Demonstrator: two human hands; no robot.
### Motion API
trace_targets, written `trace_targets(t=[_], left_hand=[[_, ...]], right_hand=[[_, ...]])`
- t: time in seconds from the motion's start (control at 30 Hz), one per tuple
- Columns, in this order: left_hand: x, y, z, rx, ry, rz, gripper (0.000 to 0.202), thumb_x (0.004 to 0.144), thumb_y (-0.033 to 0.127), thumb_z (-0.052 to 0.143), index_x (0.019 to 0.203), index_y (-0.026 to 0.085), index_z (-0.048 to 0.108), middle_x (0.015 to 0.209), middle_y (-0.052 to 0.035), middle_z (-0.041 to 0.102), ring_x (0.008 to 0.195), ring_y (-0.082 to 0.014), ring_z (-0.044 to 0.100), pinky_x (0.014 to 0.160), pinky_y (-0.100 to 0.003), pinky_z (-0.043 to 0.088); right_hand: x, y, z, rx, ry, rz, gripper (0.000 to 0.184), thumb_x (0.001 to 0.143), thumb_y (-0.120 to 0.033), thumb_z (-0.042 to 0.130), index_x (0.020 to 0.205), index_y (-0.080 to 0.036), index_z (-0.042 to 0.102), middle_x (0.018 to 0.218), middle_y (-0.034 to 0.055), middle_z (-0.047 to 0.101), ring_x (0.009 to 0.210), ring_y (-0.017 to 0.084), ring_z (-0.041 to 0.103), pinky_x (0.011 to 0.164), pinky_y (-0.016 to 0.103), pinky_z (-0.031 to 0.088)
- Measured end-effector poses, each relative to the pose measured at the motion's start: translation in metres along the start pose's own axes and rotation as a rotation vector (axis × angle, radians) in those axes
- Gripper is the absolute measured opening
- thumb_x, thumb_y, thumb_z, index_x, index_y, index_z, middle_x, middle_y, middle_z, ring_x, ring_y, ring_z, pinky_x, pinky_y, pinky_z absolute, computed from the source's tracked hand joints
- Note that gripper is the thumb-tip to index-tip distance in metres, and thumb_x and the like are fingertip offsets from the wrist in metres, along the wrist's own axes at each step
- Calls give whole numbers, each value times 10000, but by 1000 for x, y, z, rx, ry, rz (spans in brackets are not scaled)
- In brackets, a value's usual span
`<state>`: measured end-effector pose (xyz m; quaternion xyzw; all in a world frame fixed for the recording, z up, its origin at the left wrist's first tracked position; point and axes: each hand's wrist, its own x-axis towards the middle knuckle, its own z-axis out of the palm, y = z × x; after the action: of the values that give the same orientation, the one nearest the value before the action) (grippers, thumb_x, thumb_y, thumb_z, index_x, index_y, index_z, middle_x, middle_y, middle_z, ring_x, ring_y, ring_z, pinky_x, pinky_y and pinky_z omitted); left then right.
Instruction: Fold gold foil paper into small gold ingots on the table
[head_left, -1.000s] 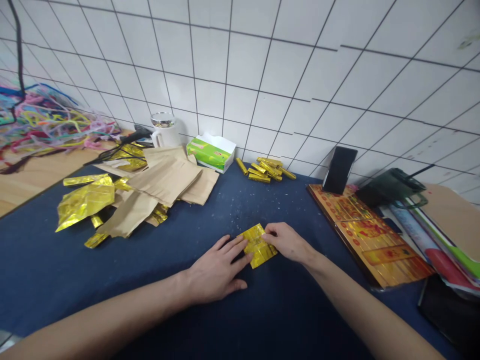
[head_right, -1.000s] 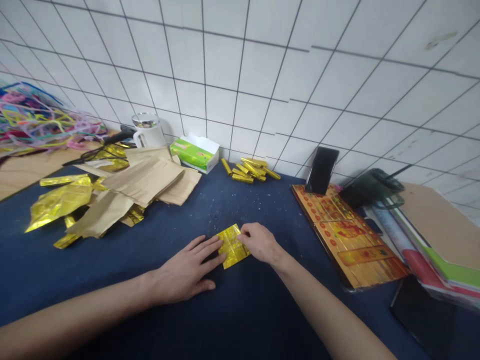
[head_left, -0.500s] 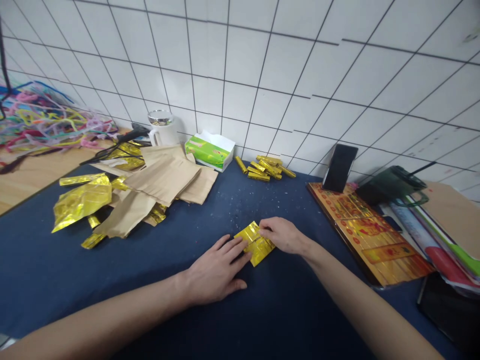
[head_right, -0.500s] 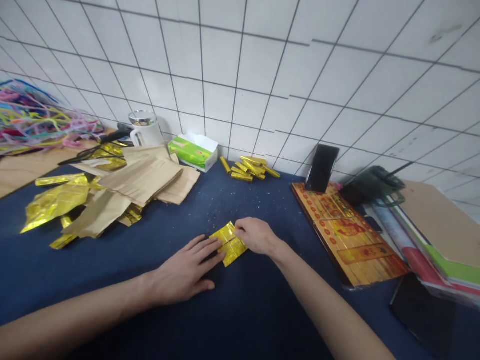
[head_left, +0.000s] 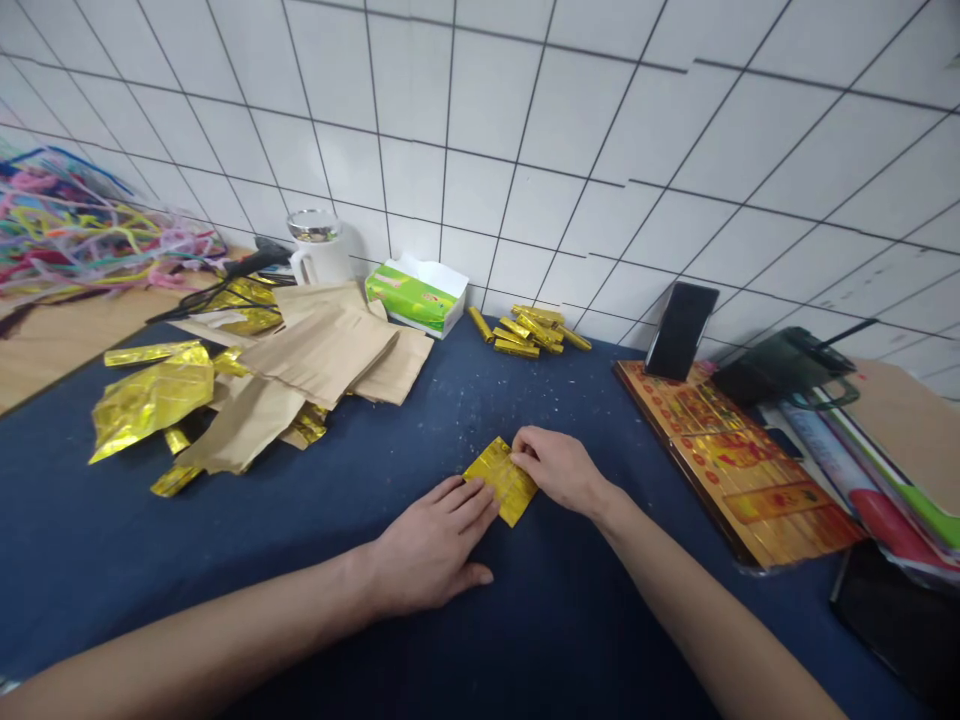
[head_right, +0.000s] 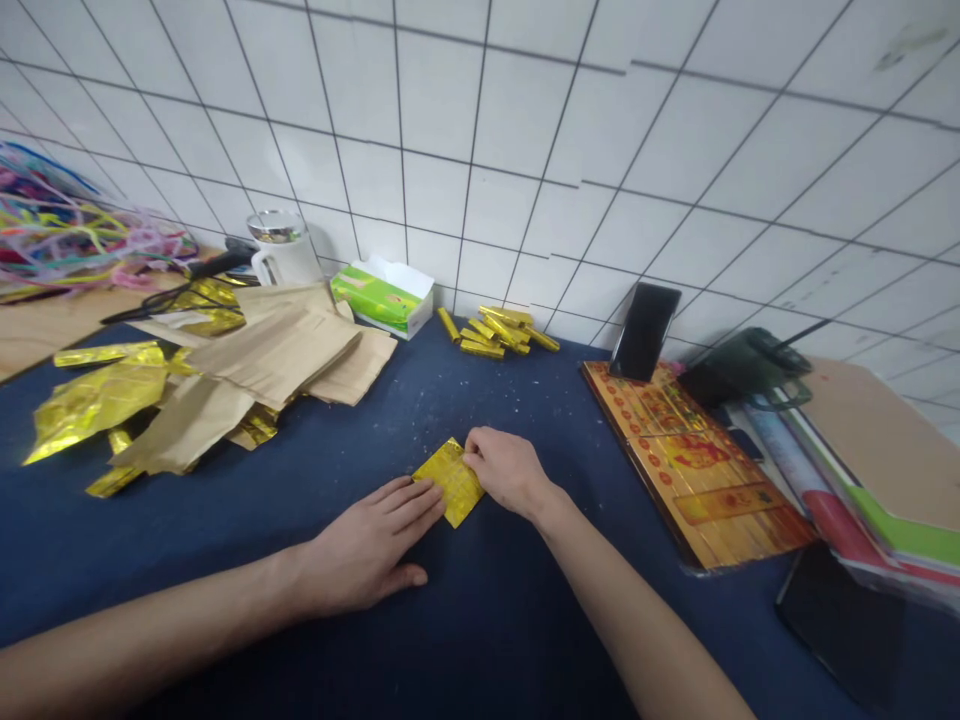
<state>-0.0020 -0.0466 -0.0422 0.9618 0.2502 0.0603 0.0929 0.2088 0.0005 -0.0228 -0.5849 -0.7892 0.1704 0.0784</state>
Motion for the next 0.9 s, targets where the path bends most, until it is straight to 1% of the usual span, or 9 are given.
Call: trace_targets(t=[0.07,0.13,0.2,0.27,0.33,0.4,0.53,0.73,0.9], left_hand=[[0,0,1,22,5,0,604,862,523,293,1288,101,364,1328,-119,405,1241,-237,331,1049,-376,203],[0,0,1,36,9,1,601,864,523,286,1287,103,365,1327,-118,407,1239,-235,334,1047,-380,202],[0,0,1,40,13,5,601,861,526,293,1287,108,363,1327,-115,408,1236,-233,339,1045,-382,203],[0,0,1,40,20,6,601,857,524,311,1288,108,361,1326,-115,409,1233,-232,344,1042,-380,207],[1,0,1,43,26,2,598,849,520,339,1275,102,377,1322,-124,412,1234,-236,342,1041,-382,208],[1,0,2,45,24,-3,597,839,520,367,1261,98,395,1318,-131,414,1236,-240,338,1041,-384,208],[1,1,3,34,20,-5,603,838,524,367,1276,110,372,1310,-113,428,1238,-236,332,1047,-411,192],[-1,4,1,57,59,-32,599,813,537,410,1260,139,389,1330,-133,388,1267,-247,279,1048,-454,166],[-1,5,-1,56,54,-82,608,782,544,463,1257,171,392,1293,-144,418,1250,-262,305,1031,-471,194]], right_hand=[[-4,-1,4,-10,52,15,134,793,-174,439,839,-199,563,771,8,616,679,142,555,620,261,399],[-9,-1,7,-35,161,-20,206,818,-147,389,908,-178,572,841,41,629,768,158,572,702,288,424],[-17,-4,8,-79,289,-112,272,849,-139,337,953,-153,589,923,72,643,883,172,572,804,319,417],[-27,-10,7,-134,330,-223,323,879,-157,299,1041,-125,577,1053,96,628,1025,184,532,913,361,364],[-36,-16,8,-191,238,-326,366,904,-214,281,1176,-102,499,1217,107,539,1176,191,421,1003,406,271],[-43,-20,12,-242,110,-375,452,911,-335,276,1279,-99,392,1326,116,422,1258,208,306,1030,452,215],[-47,-15,24,-302,-22,-339,696,846,-556,278,1379,-124,162,1426,129,216,1313,254,143,1027,520,170],[-45,-9,30,-320,-44,-324,735,837,-577,265,1387,-157,20,1450,102,134,1324,243,80,1038,521,119],[-46,-11,30,-309,-42,-302,745,833,-591,247,1386,-150,13,1454,101,108,1326,241,59,1043,518,96]])
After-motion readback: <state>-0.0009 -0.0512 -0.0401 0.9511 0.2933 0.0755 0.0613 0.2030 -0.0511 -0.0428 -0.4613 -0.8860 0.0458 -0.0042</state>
